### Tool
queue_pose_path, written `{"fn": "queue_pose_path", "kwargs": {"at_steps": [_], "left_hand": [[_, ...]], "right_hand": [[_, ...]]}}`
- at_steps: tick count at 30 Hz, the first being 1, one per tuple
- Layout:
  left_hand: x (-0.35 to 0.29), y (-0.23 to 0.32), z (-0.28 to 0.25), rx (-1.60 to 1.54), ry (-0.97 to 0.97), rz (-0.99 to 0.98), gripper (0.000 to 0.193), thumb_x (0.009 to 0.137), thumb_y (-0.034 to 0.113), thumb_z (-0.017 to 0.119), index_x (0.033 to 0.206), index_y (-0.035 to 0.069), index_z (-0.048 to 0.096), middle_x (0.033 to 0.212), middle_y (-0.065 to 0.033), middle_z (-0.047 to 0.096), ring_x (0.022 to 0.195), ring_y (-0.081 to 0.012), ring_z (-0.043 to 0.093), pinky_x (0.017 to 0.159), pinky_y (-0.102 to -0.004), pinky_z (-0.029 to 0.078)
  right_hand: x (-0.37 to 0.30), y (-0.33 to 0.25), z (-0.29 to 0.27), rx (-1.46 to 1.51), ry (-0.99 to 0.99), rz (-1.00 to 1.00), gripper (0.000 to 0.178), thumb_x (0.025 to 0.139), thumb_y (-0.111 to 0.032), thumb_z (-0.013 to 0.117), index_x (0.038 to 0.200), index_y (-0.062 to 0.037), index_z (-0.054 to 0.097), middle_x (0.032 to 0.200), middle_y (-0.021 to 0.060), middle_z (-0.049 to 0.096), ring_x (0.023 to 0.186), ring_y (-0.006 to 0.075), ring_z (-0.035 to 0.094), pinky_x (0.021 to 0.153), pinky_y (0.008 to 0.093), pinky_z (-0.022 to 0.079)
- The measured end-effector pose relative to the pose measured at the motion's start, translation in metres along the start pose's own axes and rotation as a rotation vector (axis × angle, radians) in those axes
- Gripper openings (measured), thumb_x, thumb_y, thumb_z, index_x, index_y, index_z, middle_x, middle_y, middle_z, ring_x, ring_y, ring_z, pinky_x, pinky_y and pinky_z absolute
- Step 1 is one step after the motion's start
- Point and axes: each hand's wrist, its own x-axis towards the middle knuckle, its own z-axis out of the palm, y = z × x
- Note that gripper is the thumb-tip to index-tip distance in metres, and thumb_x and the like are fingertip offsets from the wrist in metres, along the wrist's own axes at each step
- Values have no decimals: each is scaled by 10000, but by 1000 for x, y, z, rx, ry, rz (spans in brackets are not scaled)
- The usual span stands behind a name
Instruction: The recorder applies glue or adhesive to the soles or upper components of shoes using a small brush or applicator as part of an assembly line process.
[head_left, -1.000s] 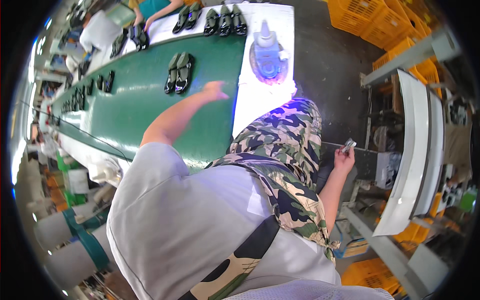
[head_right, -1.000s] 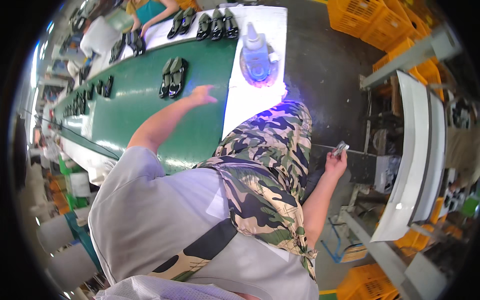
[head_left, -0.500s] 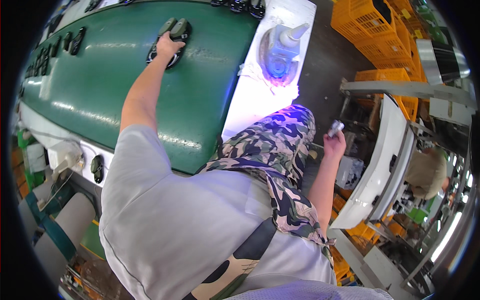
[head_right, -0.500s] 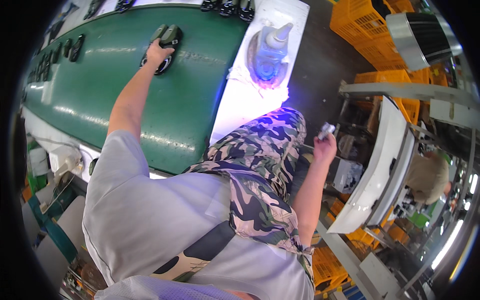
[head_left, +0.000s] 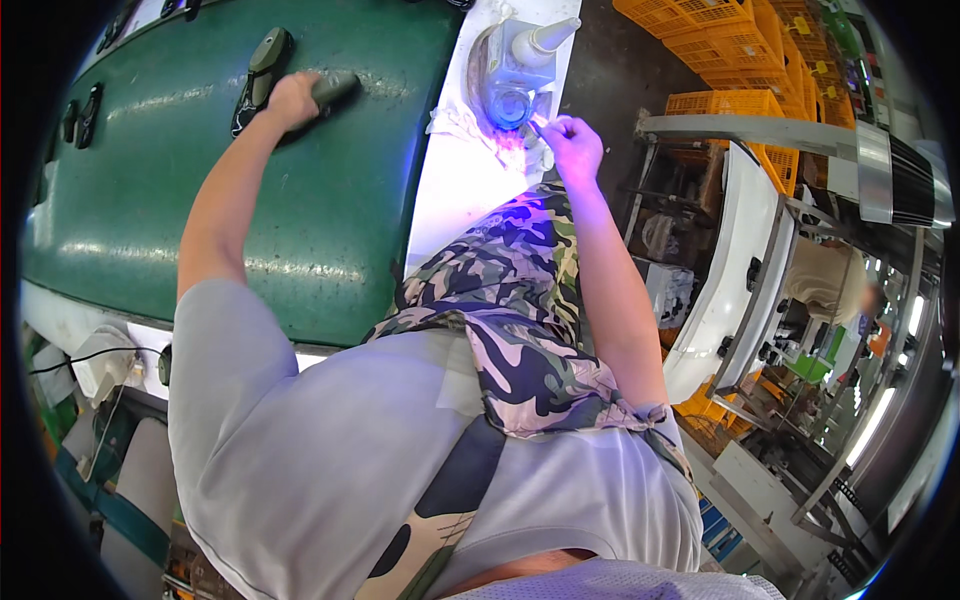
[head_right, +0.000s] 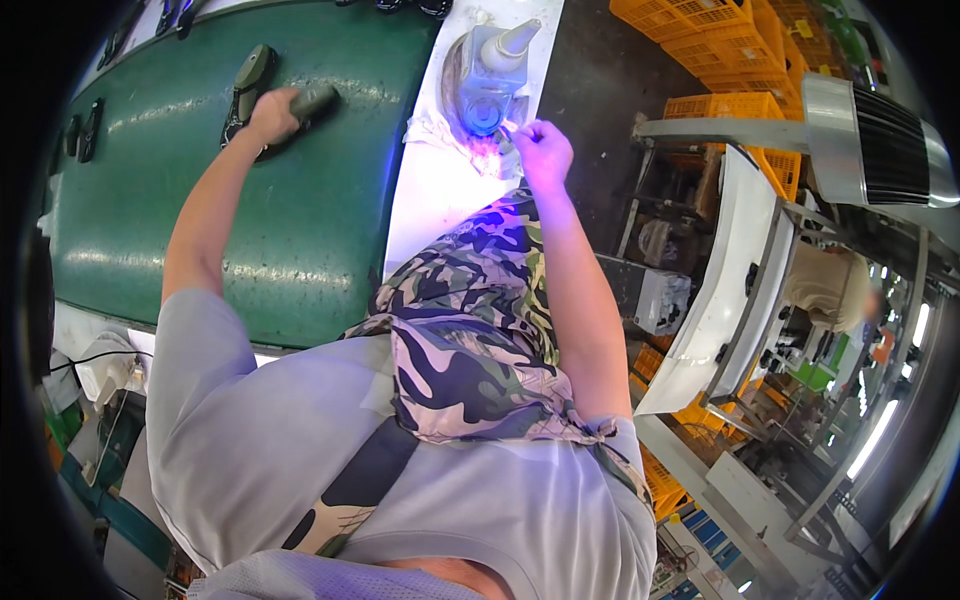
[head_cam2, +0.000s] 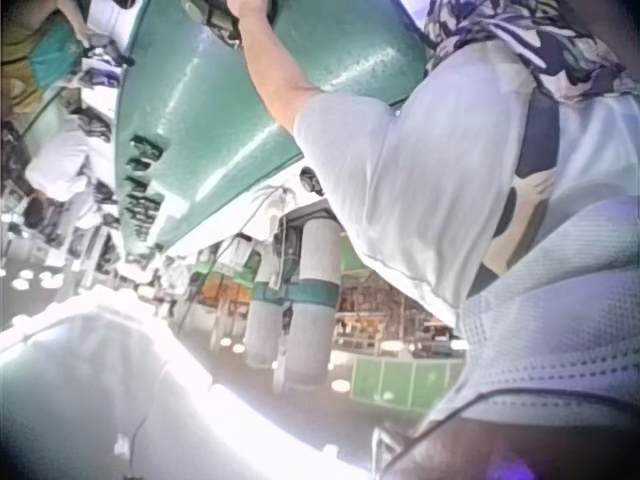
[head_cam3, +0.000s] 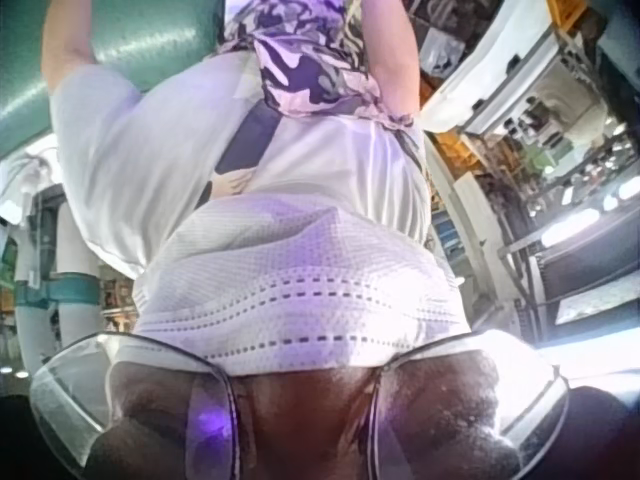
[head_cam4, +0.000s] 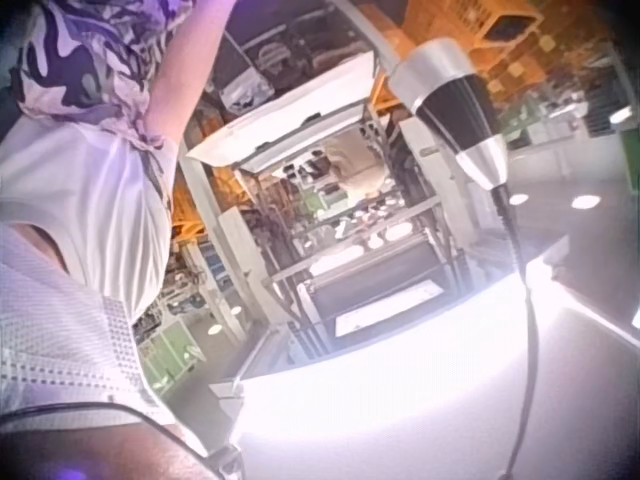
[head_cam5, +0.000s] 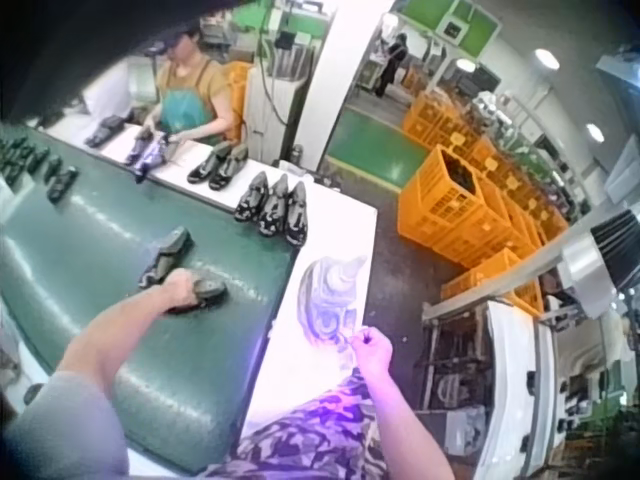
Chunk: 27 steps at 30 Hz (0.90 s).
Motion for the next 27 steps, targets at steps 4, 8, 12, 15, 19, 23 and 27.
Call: {"fn": "queue_pose_path", "kwargs": {"at_steps": [4, 8, 12, 15, 19, 23, 27], "left_hand": [[-63, 12, 10, 7, -340, 501, 425, 604, 31, 707, 1025, 62, 663, 1059, -156, 666, 1075, -369, 594, 943, -443, 478], [-115, 65, -27, 18, -608, 527, 652, 595, 148, 820, 1202, 43, 607, 1262, -161, 590, 1228, -345, 523, 1076, -450, 390], [-158, 74, 16, 50, -104, -103, 989, 623, 320, 869, 1429, 29, 377, 1534, -199, 304, 1360, -353, 402, 1129, -440, 339], [-158, 86, 30, -72, -60, -473, 1043, 640, 358, 870, 1454, 12, 318, 1436, -237, 445, 1291, -353, 493, 1057, -446, 433], [-148, 79, 13, -125, -349, -613, 953, 643, 370, 872, 1388, -17, 422, 1260, -242, 603, 1148, -355, 613, 949, -441, 520], [-130, 55, 7, -199, -515, -642, 698, 638, 305, 867, 1170, -51, 588, 1075, -211, 689, 994, -321, 689, 880, -426, 557], [-132, 27, 23, -658, -574, -865, 549, 667, 192, 831, 1112, -48, 618, 1034, -165, 693, 948, -304, 690, 866, -455, 560]], "right_hand": [[13, -12, 25, -429, 84, -306, 113, 686, -175, 751, 778, -132, 702, 788, 108, 644, 794, 332, 627, 716, 441, 491], [20, -22, 34, -617, 12, -377, 83, 716, -169, 730, 787, -138, 701, 812, 93, 653, 849, 312, 636, 757, 451, 478], [19, -33, 49, -713, -11, -427, 82, 724, -178, 721, 764, -116, 686, 817, 92, 649, 829, 304, 638, 738, 448, 487], [20, -29, 51, -806, -8, -466, 59, 732, -170, 704, 771, -130, 683, 824, 85, 643, 879, 295, 627, 747, 450, 459], [21, -29, 46, -803, -37, -455, 64, 736, -160, 689, 795, -134, 687, 851, 84, 645, 901, 297, 622, 754, 450, 443], [21, -28, 38, -752, -16, -619, 65, 741, -148, 685, 804, -134, 687, 876, 74, 645, 895, 288, 620, 760, 447, 438], [20, -24, 43, -749, -61, -472, 75, 751, -180, 693, 791, -117, 696, 852, 78, 674, 854, 287, 645, 761, 434, 471]]}}
